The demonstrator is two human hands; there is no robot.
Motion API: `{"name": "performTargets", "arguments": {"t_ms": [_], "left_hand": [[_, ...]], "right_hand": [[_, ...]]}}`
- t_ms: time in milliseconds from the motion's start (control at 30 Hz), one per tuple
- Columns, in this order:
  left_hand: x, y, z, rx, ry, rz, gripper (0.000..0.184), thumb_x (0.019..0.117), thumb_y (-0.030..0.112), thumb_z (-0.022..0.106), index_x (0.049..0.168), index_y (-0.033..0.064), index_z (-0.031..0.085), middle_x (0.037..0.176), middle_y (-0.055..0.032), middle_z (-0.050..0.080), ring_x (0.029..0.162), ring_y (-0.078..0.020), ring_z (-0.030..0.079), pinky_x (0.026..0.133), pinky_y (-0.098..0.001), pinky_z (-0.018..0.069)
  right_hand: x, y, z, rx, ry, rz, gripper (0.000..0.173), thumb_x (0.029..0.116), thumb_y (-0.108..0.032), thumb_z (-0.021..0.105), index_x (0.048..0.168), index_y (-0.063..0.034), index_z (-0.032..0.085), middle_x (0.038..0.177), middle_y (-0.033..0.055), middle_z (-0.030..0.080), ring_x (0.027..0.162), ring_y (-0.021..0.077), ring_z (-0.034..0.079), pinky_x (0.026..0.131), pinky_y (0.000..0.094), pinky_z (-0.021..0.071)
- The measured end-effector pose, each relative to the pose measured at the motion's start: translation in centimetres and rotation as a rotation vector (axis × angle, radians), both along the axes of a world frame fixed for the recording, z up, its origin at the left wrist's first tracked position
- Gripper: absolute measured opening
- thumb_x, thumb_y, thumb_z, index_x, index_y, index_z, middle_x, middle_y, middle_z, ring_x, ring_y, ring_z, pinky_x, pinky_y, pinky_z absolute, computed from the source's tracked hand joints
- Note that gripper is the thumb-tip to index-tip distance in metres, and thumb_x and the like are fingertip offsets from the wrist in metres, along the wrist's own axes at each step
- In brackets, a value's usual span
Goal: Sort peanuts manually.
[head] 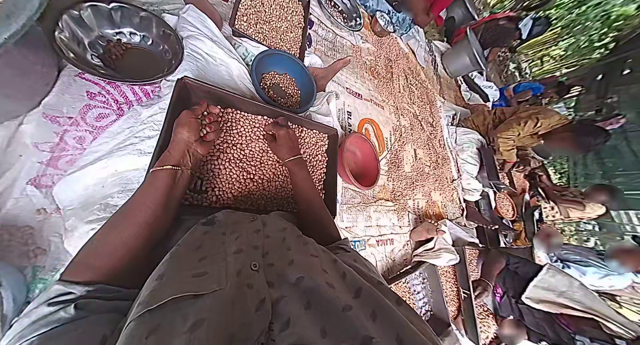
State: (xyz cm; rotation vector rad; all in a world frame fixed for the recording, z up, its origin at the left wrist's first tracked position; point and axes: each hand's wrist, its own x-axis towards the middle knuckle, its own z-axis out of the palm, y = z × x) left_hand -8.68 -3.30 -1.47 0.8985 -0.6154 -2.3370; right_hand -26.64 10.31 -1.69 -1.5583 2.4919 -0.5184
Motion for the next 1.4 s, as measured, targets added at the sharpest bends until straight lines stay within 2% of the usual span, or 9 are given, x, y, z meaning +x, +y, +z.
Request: {"name": "performTargets", "arguments": {"t_ms": [400,633,833,933,1033,1100,1167,1233,1400], "left_hand": [[0.0,0.1,0.2,-0.019,-0.039,-0.048,0.045,0.1129,0.035,0.024,0.094,0.0154,0.059,0.063,0.0091,0.049,0.043,0.0014,0.039,0.040,-0.0117,0.0299],[0.0,0.2,0.2,-0.032,-0.044,-0.055,0.045,0.1130,0.035,0.024,0.094,0.0153,0.059,0.064,0.0094,0.049,0.044,0.0012,0.038,0.040,-0.0122,0.0298],[-0.3,0.6,0.1,-0.073,-0.143,-0.215,0.055,0.1116,0.048,0.023,0.097,0.0121,0.062,0.066,0.0040,0.056,0.043,-0.0014,0.040,0.038,-0.0143,0.0296],[-0.4,1.0,0.6,-0.091,-0.214,-0.330,0.061,0.1092,0.056,0.024,0.099,0.0115,0.064,0.068,0.0019,0.061,0.042,-0.0023,0.042,0.037,-0.0154,0.0300],[-0.6,1.0,0.7,-0.027,-0.136,-0.351,0.058,0.1103,0.051,0.025,0.095,0.0108,0.064,0.066,0.0012,0.060,0.042,-0.0025,0.043,0.036,-0.0150,0.0314],[-0.4,0.8,0.6,0.024,-0.003,-0.282,0.048,0.1121,0.039,0.026,0.098,0.0104,0.062,0.070,0.0025,0.058,0.043,-0.0004,0.042,0.037,-0.0126,0.0314],[-0.1,0.5,0.5,0.066,0.047,-0.160,0.043,0.1124,0.032,0.026,0.094,0.0117,0.060,0.067,0.0057,0.053,0.043,0.0013,0.040,0.038,-0.0110,0.0302],[0.0,0.0,0.2,0.074,0.034,-0.048,0.044,0.1124,0.032,0.026,0.091,0.0129,0.060,0.062,0.0081,0.049,0.043,0.0019,0.038,0.038,-0.0109,0.0290],[0.0,-0.2,0.1,0.053,-0.003,0.012,0.044,0.1131,0.032,0.024,0.095,0.0131,0.058,0.064,0.0078,0.050,0.043,0.0015,0.039,0.039,-0.0116,0.0305]], "right_hand": [[1.0,-0.3,0.5,0.187,0.128,0.012,0.024,0.0986,-0.008,0.061,0.120,-0.0007,0.071,0.140,0.0203,0.058,0.119,0.0386,0.063,0.092,0.0551,0.0551],[0.7,-0.4,0.7,0.198,0.031,-0.015,0.020,0.0976,-0.009,0.061,0.113,0.0007,0.071,0.142,0.0196,0.057,0.119,0.0359,0.064,0.096,0.0535,0.0540],[0.0,0.5,0.4,-0.221,-0.069,0.000,0.015,0.0976,-0.008,0.064,0.100,0.0046,0.073,0.136,0.0201,0.062,0.109,0.0311,0.068,0.092,0.0463,0.0566],[1.7,-0.2,2.1,-0.441,-0.224,0.114,0.016,0.0981,-0.005,0.062,0.101,0.0060,0.073,0.118,0.0195,0.070,0.093,0.0216,0.071,0.084,0.0334,0.0593],[3.7,-1.6,4.0,-0.430,-0.448,0.228,0.023,0.1029,-0.005,0.056,0.116,0.0080,0.069,0.109,0.0198,0.072,0.088,0.0173,0.071,0.081,0.0314,0.0593],[3.6,-3.2,3.5,-0.422,-0.405,0.229,0.024,0.1039,-0.004,0.053,0.117,0.0087,0.069,0.101,0.0207,0.073,0.083,0.0212,0.071,0.080,0.0358,0.0599],[3.0,-4.6,2.0,-0.375,-0.292,0.207,0.022,0.1007,0.000,0.054,0.112,0.0076,0.072,0.102,0.0216,0.073,0.089,0.0271,0.072,0.085,0.0414,0.0583],[3.0,-5.4,0.7,-0.226,-0.160,0.193,0.022,0.0977,-0.001,0.060,0.114,0.0026,0.074,0.115,0.0212,0.073,0.108,0.0330,0.070,0.097,0.0481,0.0548],[5.1,-6.1,-0.9,-0.021,0.096,0.126,0.024,0.1026,-0.012,0.058,0.118,-0.0024,0.073,0.129,0.0203,0.066,0.123,0.0383,0.061,0.096,0.0505,0.0543]]}}
